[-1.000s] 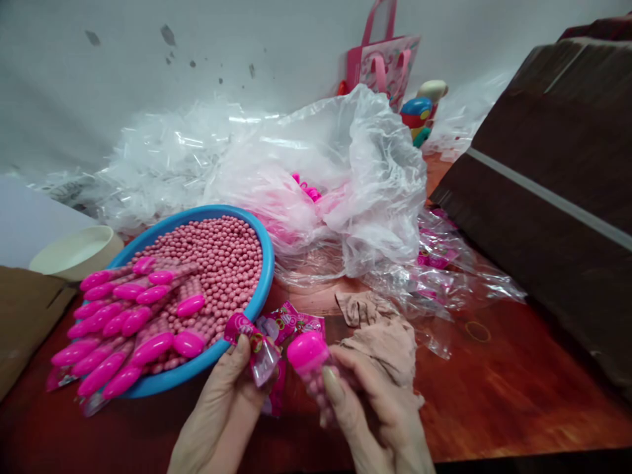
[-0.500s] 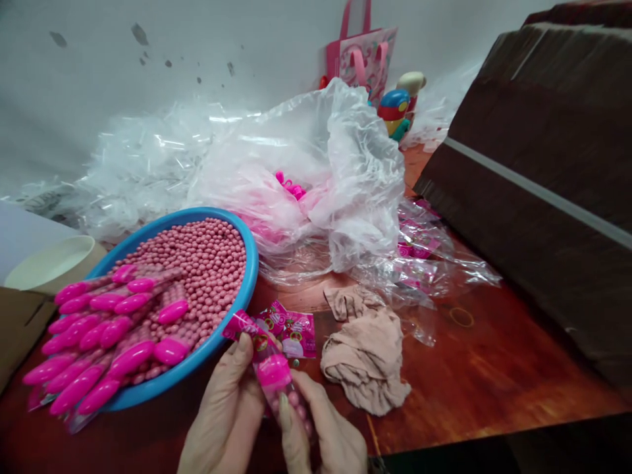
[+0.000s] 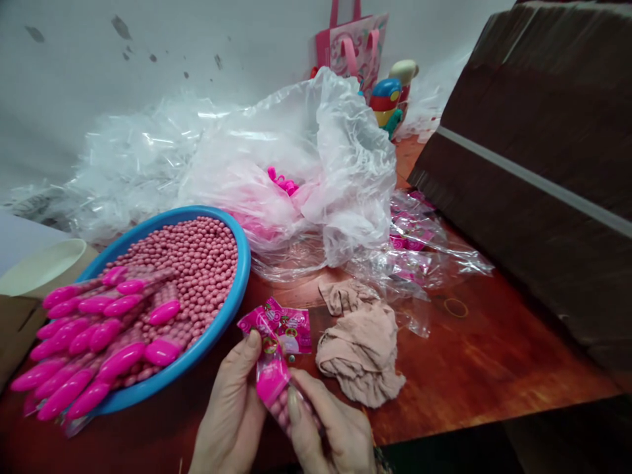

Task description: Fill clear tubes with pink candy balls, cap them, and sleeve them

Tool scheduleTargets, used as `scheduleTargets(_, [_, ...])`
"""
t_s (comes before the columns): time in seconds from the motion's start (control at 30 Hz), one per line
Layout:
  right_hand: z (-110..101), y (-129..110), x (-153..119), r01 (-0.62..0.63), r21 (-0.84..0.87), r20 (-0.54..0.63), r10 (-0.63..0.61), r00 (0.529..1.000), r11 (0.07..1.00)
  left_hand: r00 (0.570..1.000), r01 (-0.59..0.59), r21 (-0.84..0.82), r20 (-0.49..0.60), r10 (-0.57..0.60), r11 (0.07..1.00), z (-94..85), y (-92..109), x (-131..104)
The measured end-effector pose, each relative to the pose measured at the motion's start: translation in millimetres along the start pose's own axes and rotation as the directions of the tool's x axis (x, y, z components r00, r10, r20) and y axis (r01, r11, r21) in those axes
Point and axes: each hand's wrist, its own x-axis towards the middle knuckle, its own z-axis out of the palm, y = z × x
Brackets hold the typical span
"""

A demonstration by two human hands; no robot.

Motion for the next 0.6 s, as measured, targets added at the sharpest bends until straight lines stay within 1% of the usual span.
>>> scheduleTargets(0.07, [-7, 1, 3, 0.066, -0.097, 0.05, -0.061, 0.997, 0.993, 1.0, -0.008, 0.001, -0.007, 0.008, 1.0, -1.9, 0, 3])
scheduleTargets(0.13, [-12, 3, 4, 0.104, -0.159, 0.058, -0.096, 0.994, 0.982, 1.0, -0.025, 0.003, -0.012, 0.025, 1.0, -4.4, 0, 6])
scheduleTargets(0.33, [-8, 10, -1, 0.076, -0.107, 0.071, -0.069, 0.995, 0.991, 0.996, -0.07, 0.077, 0.066, 0.064, 0.995, -12.0, 2, 7])
scheduleTargets(0.43, [-6, 14, -4, 0.068, -0.099, 0.066, -0.062, 0.996, 0.993, 0.994, -0.083, 0.11, 0.083, 0.074, 0.991, -15.1, -1, 7])
scheduleTargets(0.5, [-5, 15, -4, 0.069, -0.137, 0.057, -0.062, 0.996, 0.988, 0.993, -0.095, 0.123, 0.075, 0.086, 0.988, -15.7, -3, 8])
scheduleTargets(0.6, [-5, 17, -4, 0.116, -0.264, 0.017, -0.116, 0.993, 0.958, 0.993, -0.11, 0.142, 0.048, 0.105, 0.984, -13.6, -6, 8])
